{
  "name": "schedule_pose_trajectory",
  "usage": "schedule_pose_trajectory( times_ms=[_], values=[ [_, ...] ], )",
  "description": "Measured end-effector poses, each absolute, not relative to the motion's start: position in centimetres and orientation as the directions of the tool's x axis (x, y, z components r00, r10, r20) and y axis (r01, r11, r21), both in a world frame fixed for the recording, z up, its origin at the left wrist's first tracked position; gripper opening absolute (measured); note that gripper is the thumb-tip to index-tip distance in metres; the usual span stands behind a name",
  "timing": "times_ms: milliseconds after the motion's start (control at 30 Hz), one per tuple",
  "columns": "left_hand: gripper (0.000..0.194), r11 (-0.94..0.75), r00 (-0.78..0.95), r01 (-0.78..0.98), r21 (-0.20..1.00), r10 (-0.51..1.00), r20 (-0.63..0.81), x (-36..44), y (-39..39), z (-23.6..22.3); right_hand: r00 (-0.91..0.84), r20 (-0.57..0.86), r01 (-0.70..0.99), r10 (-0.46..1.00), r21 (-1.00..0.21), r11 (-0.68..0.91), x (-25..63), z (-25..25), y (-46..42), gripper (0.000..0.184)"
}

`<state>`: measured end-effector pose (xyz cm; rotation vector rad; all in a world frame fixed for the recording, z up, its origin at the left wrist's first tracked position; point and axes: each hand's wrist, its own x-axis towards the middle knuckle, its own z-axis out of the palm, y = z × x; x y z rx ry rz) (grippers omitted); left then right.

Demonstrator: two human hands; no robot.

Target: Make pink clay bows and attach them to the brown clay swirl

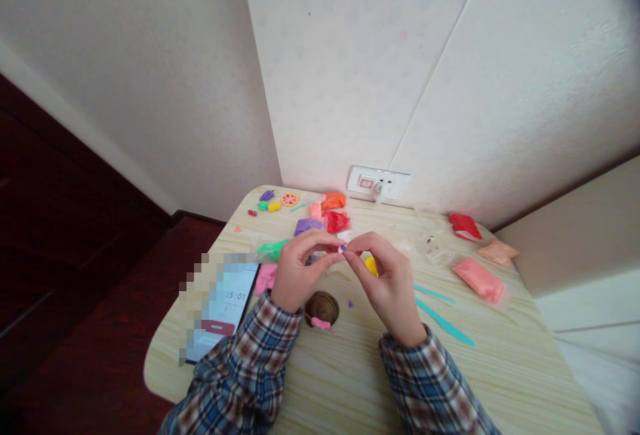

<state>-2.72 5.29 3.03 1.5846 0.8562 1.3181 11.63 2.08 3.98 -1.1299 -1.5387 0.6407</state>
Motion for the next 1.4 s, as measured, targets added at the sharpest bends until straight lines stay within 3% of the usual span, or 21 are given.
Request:
schedule_pose_trajectory(
  times_ms=[167, 400, 533, 633, 833, 1067, 1400],
  values=[
    [0.009, -0.271, 0.158, -0.06, 0.961, 0.948, 0.277, -2.8, 5.4, 3.5, -0.028, 0.472, 0.403, 0.881, -0.802, 0.442, 11.6, 3.9, 2.0, 0.011],
    [0.007, -0.211, 0.173, -0.041, 0.977, 0.961, 0.215, -2.8, 5.3, 3.7, -0.047, 0.173, 0.235, 0.984, -0.955, 0.179, 11.9, 3.7, 2.6, 0.027],
    [0.012, -0.217, 0.191, -0.036, 0.975, 0.957, 0.22, -2.7, 5.3, 3.6, -0.174, 0.105, 0.147, 0.979, -0.98, 0.131, 11.9, 3.5, 3.0, 0.046],
    [0.014, -0.22, 0.186, -0.042, 0.975, 0.957, 0.224, -2.7, 5.3, 3.5, -0.229, 0.075, 0.106, 0.971, -0.989, 0.102, 11.9, 3.5, 3.1, 0.046],
    [0.008, -0.166, 0.186, -0.049, 0.985, 0.967, 0.172, -2.6, 5.1, 3.5, -0.202, 0.078, 0.115, 0.976, -0.988, 0.103, 12.2, 3.5, 3.1, 0.035],
    [0.009, -0.029, 0.186, -0.081, 0.996, 0.982, 0.043, -2.3, 5.3, 3.3, -0.133, 0.16, 0.254, 0.978, -0.948, 0.19, 12.1, 3.7, 2.7, 0.029],
    [0.011, 0.007, 0.201, -0.098, 0.995, 0.98, 0.013, -2.5, 5.1, 3.8, -0.158, 0.149, 0.351, 0.976, -0.915, 0.197, 12.4, 3.8, 2.8, 0.035]
  ],
)
